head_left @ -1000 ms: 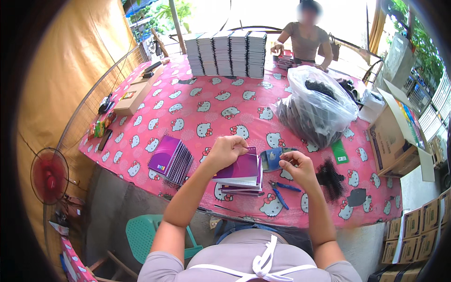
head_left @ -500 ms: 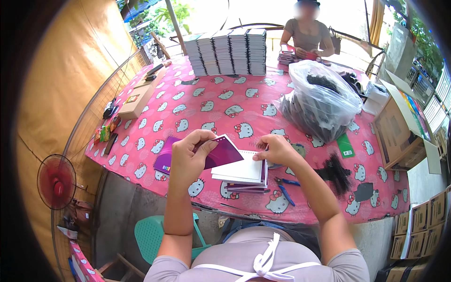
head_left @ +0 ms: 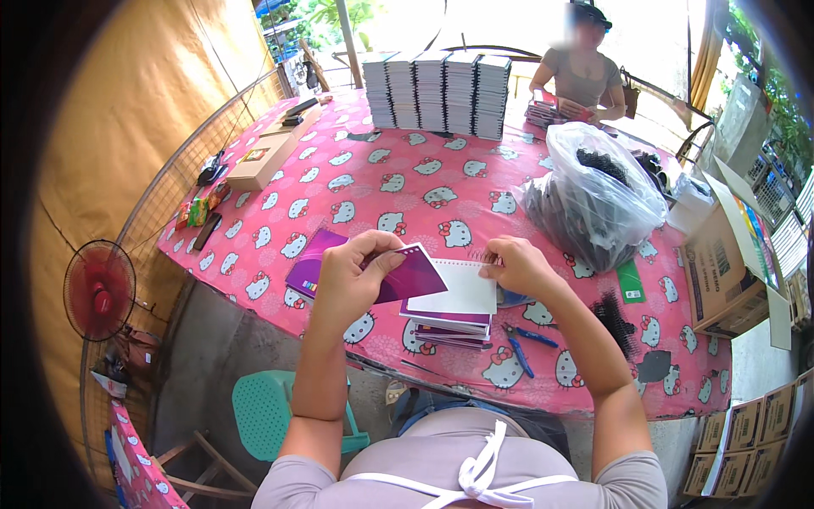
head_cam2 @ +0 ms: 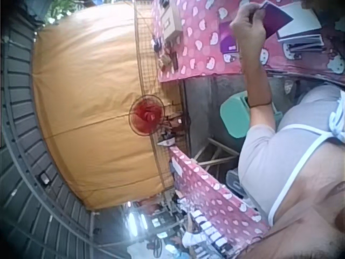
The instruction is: The person threads wire coils through the punched edges of booklets and trims the excess wire using a pair of pliers.
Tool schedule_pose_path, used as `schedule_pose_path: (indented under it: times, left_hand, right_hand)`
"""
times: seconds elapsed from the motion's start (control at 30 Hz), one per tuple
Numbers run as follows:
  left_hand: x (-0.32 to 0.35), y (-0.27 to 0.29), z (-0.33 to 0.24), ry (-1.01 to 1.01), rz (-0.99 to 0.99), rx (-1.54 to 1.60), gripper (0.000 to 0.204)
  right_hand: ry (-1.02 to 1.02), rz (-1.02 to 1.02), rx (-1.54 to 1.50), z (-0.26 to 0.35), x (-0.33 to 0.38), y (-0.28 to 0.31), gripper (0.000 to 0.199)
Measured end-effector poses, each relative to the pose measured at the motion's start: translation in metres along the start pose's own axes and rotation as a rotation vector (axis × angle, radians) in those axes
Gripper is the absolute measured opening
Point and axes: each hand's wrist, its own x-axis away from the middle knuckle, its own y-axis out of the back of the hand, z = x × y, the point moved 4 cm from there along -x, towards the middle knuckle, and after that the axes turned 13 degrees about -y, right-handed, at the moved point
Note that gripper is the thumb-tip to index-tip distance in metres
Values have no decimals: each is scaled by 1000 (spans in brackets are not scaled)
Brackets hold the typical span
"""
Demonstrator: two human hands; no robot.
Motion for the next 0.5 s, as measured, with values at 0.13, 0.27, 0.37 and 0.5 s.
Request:
schedule_pose_path:
  times: [0.13, 0.27, 0.37, 0.5]
  left_hand:
    - [-3, -21, -10, -39, 81, -14, 12]
    - [-11, -59, -35, -515, 150, -313, 19]
    - [-9, -83, -15, -566, 184, -409, 17]
    - [-1, -91, 6, -514, 192, -490, 13]
  right_hand:
    - [-97, 161, -378, 8, 5, 25, 21]
    - [-152, 268, -604, 22, 9, 46, 15]
    - [-157, 268, -582, 16, 14, 44, 15]
    - [-242, 306, -718, 2, 20, 27, 18]
